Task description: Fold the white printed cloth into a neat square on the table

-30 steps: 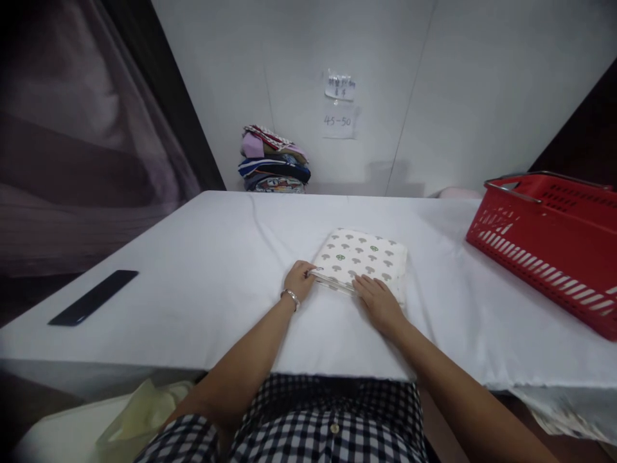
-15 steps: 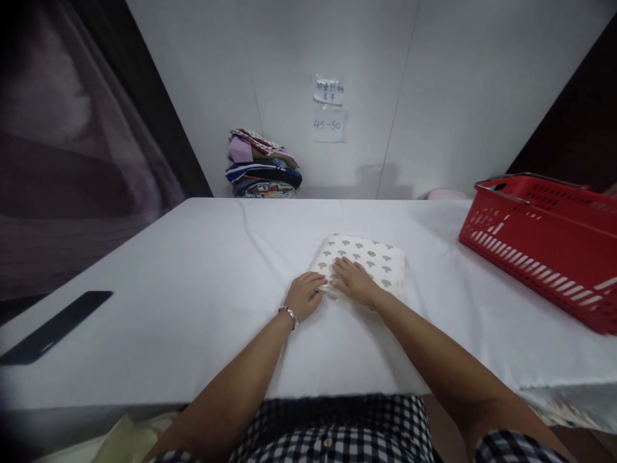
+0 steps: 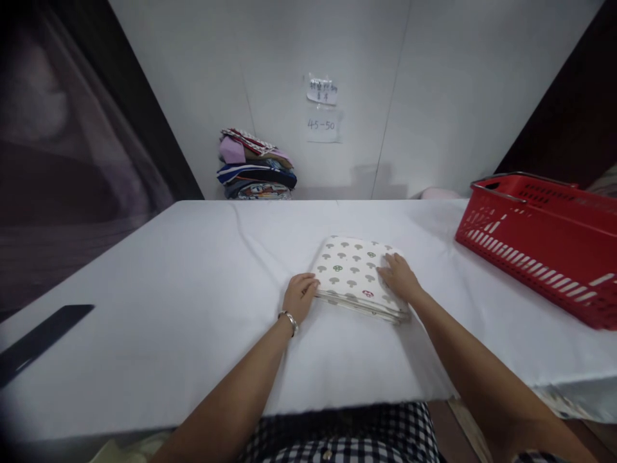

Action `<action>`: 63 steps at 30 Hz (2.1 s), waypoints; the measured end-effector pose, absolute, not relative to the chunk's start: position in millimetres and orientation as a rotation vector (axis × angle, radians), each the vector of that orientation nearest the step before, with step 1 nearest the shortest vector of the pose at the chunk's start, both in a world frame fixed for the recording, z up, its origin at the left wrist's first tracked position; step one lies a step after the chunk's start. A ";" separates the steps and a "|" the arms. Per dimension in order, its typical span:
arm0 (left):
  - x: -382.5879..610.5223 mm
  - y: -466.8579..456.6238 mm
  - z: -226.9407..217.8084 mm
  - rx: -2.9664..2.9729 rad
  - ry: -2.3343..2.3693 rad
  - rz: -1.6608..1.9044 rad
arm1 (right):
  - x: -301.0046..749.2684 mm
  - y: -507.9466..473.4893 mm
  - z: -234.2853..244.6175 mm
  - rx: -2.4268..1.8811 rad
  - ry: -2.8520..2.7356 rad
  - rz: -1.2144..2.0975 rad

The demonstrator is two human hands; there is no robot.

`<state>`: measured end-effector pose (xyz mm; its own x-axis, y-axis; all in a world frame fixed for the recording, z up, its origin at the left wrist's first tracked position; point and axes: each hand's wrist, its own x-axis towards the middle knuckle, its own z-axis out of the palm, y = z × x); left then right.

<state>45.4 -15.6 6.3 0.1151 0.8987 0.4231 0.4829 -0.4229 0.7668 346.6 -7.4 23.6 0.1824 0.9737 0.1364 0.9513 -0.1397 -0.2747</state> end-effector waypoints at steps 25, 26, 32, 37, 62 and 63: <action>46.0 -21.3 18.8 1.810 1.423 0.947 | 243.3 -90.4 27.6 -1.485 -2.485 -0.025; 46.1 -14.5 21.0 1.827 1.455 0.959 | 241.0 -94.0 28.1 -1.457 -2.497 -0.025; 62.6 45.9 30.1 1.964 1.512 0.953 | 222.5 -112.4 22.1 -1.181 -2.530 -0.120; 80.3 85.9 25.8 1.936 1.486 0.842 | 216.6 -114.5 16.4 -1.223 -2.463 -0.139; 104.0 103.3 35.4 2.083 1.770 0.608 | 215.7 -113.1 12.6 -1.225 -2.491 -0.041; 104.4 95.0 37.0 2.132 1.743 0.686 | 215.7 -113.2 13.7 -1.224 -2.488 -0.039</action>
